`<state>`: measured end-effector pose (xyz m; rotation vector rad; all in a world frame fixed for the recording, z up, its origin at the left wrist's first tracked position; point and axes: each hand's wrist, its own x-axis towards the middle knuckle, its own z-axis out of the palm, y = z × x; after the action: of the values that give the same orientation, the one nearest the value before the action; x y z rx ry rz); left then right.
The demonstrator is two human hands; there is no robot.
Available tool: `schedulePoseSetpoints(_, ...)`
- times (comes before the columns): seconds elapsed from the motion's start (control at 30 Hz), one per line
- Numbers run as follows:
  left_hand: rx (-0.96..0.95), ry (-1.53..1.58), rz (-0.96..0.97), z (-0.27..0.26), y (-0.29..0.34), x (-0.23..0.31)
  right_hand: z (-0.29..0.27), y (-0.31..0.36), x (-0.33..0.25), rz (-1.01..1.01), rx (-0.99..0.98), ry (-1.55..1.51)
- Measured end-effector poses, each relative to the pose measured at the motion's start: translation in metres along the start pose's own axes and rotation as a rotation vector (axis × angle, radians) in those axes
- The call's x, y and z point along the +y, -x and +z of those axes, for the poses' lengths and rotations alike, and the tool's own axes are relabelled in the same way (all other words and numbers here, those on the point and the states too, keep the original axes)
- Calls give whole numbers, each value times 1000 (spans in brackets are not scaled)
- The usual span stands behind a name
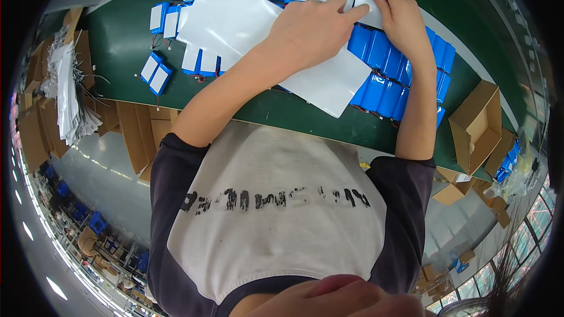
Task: The person arranges blue rectangular battery cells on a green workbench and applies white adhesive labels to each cell. They peel labels from a sheet and press them onto the cells one by one, working across multiple rows.
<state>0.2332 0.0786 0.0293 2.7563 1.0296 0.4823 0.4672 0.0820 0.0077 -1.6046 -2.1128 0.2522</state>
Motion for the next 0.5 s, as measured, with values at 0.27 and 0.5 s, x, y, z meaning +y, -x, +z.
schedulePoseSetpoints(0.27,35,3,85,22,-10,-6,-22,2,-5,90,269,162)
schedulePoseSetpoints(0.5,-4,4,57,21,-11,-5,-27,14,12,165,134,-165)
